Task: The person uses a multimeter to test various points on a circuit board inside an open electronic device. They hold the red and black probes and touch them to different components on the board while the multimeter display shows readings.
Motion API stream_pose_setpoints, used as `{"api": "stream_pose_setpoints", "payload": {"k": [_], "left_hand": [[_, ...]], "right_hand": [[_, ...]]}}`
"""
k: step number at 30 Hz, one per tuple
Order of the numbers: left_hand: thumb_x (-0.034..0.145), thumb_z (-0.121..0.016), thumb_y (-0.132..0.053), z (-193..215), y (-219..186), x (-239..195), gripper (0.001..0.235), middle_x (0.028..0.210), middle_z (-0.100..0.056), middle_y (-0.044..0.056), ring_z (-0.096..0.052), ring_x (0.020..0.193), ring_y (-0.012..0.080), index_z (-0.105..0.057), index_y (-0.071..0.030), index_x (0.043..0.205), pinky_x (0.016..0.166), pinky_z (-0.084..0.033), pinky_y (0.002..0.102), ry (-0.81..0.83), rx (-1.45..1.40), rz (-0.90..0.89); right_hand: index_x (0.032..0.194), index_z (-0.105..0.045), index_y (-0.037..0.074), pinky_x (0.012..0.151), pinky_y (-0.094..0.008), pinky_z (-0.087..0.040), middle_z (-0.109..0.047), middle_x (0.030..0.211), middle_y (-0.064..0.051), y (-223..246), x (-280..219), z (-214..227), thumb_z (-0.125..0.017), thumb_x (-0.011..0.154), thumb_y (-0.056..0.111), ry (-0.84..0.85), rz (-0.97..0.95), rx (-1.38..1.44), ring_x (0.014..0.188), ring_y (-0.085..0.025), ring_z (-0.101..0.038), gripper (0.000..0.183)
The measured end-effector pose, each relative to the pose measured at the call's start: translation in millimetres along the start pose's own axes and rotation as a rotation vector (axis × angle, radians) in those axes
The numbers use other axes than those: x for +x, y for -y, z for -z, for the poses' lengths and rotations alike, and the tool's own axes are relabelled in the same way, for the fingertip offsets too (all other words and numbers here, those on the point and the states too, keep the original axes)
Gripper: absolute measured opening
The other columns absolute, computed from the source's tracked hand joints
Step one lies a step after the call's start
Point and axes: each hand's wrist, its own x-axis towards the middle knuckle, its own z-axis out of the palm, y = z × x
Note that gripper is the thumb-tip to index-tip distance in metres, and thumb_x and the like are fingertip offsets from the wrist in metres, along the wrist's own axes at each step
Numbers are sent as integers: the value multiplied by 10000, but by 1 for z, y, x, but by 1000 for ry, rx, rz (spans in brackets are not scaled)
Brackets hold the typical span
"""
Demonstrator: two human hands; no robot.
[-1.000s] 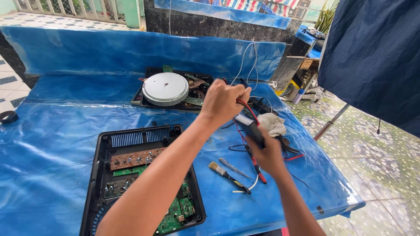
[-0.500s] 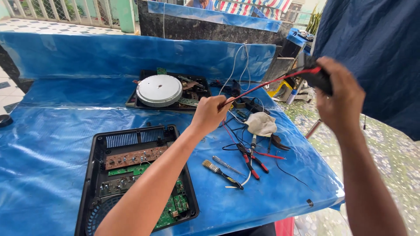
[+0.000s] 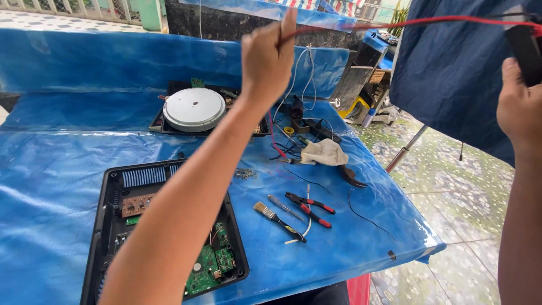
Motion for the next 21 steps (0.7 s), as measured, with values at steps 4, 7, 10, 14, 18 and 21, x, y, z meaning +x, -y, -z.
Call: {"api": "stream_pose_setpoints", "payload": {"k": [4,7,10,14,18,21], "left_hand": [[928,-636,-84,38,37,26,104,782,-670,36,-594,720,171,-695,-135,859,718,-463,420,-198,139,-79],[1028,-575,-151,83,31,31,247,687,-635,40,-578,603,164,-686,-102,813,597,-427,373,-154,228,-214],[1178,-488,-253,119,31,36,513,546,-583,44,-552,428,154,-672,-53,743,416,-373,300,-82,337,-403],[1256,-492,-270,161,58,24,544,551,-523,-8,-488,446,79,-671,-107,769,424,-349,230,-9,458,-294],[1314,-474,-280,205,71,8,652,544,-403,57,-373,463,204,-587,-61,710,533,-331,422,-25,624,-229],[1283,-436,-270,211,60,-2,621,556,-513,89,-469,438,227,-706,3,795,380,-305,382,-9,638,-252]], "right_hand": [[1370,-789,-51,610,-350,-510,-649,991,-149,11,-12,-4,-563,1541,222,112,-40,104,871,-269,-686,393],[1390,-716,-10,603,-349,-533,-643,988,-142,29,-12,-6,-636,1427,326,69,-229,54,836,-251,-666,347],[1490,-542,-77,928,-492,-472,-646,1309,-322,60,-14,-1,-761,1135,-48,-22,-90,412,1095,-429,-648,418],[1405,-598,32,819,-517,-509,-689,1245,-257,124,-42,-4,-818,1023,106,231,-224,413,1011,-416,-654,447],[1431,-529,125,845,-529,-597,-659,1254,-228,214,-77,-18,-670,999,176,669,-386,612,1014,-388,-675,457],[1303,-632,122,686,-293,-565,-699,1042,-92,290,-104,-27,-656,947,83,842,-258,761,787,-189,-632,359]]}}
